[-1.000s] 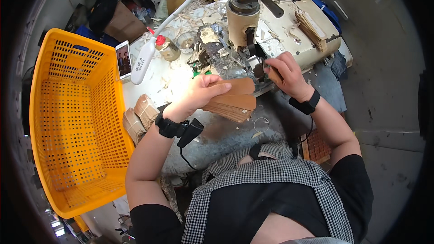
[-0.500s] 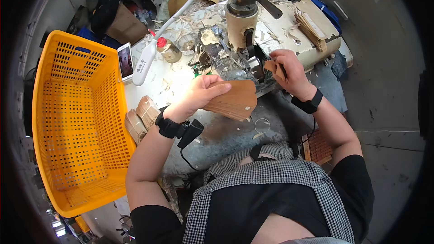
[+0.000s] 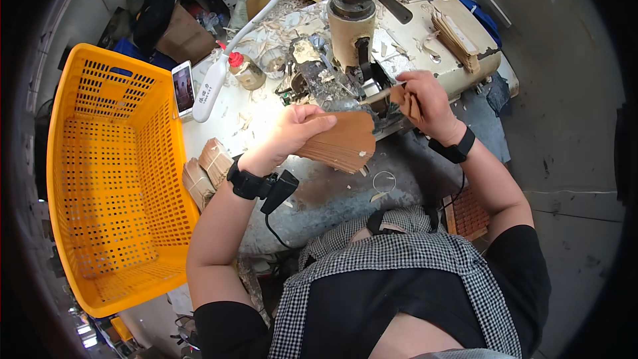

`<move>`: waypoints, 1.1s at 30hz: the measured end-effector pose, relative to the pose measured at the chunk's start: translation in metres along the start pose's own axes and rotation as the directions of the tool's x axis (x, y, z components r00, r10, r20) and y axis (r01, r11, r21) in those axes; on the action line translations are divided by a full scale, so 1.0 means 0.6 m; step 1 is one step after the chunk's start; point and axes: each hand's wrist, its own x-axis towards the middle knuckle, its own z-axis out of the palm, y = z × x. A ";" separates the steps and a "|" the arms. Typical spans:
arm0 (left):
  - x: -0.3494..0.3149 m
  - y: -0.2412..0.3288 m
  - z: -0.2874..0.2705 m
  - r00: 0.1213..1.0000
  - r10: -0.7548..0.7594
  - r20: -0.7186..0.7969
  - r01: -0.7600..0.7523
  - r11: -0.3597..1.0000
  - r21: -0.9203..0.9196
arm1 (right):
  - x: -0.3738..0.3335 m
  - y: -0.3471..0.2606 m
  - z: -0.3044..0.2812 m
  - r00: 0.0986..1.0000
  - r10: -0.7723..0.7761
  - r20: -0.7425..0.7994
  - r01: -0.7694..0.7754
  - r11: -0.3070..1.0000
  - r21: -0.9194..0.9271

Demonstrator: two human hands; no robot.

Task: Skiving the edges of leather pieces using an industrial skiving machine.

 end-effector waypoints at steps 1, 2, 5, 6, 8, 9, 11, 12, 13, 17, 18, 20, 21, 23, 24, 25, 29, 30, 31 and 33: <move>0.000 0.003 0.001 0.998 -0.052 -0.040 0.052 0.999 -0.013 | -0.006 0.000 -0.001 1.000 -0.001 0.015 0.000 0.997 0.078; 0.001 0.009 0.005 0.991 -0.105 -0.079 0.103 0.994 -0.028 | -0.011 -0.005 -0.001 0.997 -0.044 0.061 0.043 0.999 0.024; 0.011 0.015 0.019 0.981 -0.149 -0.124 0.155 0.987 0.036 | -0.010 -0.021 -0.003 0.977 -0.137 0.166 0.158 0.980 -0.118; 0.014 0.016 0.022 0.981 -0.145 -0.127 0.156 0.985 0.077 | -0.001 -0.025 -0.003 0.974 -0.148 0.172 0.176 0.971 -0.159; 0.012 0.013 0.031 0.998 -0.034 -0.061 0.039 0.996 0.081 | 0.013 -0.027 -0.001 0.983 -0.097 0.154 0.130 0.966 -0.224; 0.010 0.011 0.035 0.999 0.022 -0.027 -0.019 0.997 0.080 | 0.018 -0.022 -0.001 0.990 -0.067 0.122 0.093 0.970 -0.224; 0.002 0.009 0.025 0.999 0.035 0.006 -0.036 0.997 0.069 | 0.025 -0.014 -0.002 0.999 -0.002 0.051 0.014 0.974 -0.225; -0.001 0.007 0.017 0.999 0.042 0.022 -0.043 0.997 0.064 | 0.020 -0.010 -0.002 1.000 0.006 -0.003 -0.006 0.987 -0.158; -0.003 0.002 0.007 1.000 0.026 0.007 -0.026 0.999 0.038 | 0.011 -0.008 -0.002 1.000 0.007 0.011 -0.006 0.997 -0.083; 0.004 -0.003 0.003 0.991 -0.062 -0.117 0.065 0.998 0.017 | -0.013 -0.015 -0.004 0.990 -0.110 0.090 0.111 0.994 -0.009; 0.007 0.003 0.011 0.982 -0.088 -0.165 0.094 0.995 0.031 | -0.011 -0.024 -0.003 0.980 -0.141 0.140 0.151 0.987 -0.060; 0.009 0.021 0.029 0.984 -0.108 -0.139 0.119 0.991 0.069 | 0.000 -0.033 -0.001 0.971 -0.164 0.173 0.188 0.973 -0.135; 0.009 0.025 0.034 0.985 -0.119 -0.126 0.131 0.987 0.089 | 0.007 -0.032 -0.001 0.980 -0.121 0.157 0.148 0.974 -0.170; 0.007 0.020 0.032 0.997 -0.031 -0.068 0.037 0.994 0.100 | 0.020 -0.025 -0.003 0.992 -0.034 0.118 0.061 0.970 -0.236; 0.005 0.016 0.030 0.999 0.013 -0.037 -0.009 0.995 0.104 | 0.024 -0.019 -0.007 0.994 -0.004 0.105 0.031 0.964 -0.263; 0.000 0.012 0.023 1.000 0.017 -0.025 -0.015 0.998 0.067 | 0.023 -0.016 -0.006 0.999 0.003 0.046 0.007 0.977 -0.213; -0.009 -0.002 -0.002 1.000 -0.005 -0.013 0.005 1.000 -0.028 | 0.001 -0.013 -0.012 1.000 -0.031 0.002 0.031 1.000 0.002; -0.008 -0.003 -0.006 1.000 -0.020 -0.019 0.020 0.999 -0.039 | -0.012 -0.012 -0.009 0.996 -0.069 0.048 0.068 0.997 0.031; -0.002 0.000 0.000 0.996 -0.054 -0.065 0.054 0.999 0.007 | -0.018 -0.015 -0.007 0.990 -0.108 0.095 0.103 0.993 0.060; 0.009 0.012 0.022 0.981 -0.113 -0.160 0.129 0.987 0.095 | -0.017 -0.022 0.002 0.980 -0.130 0.150 0.135 0.990 -0.027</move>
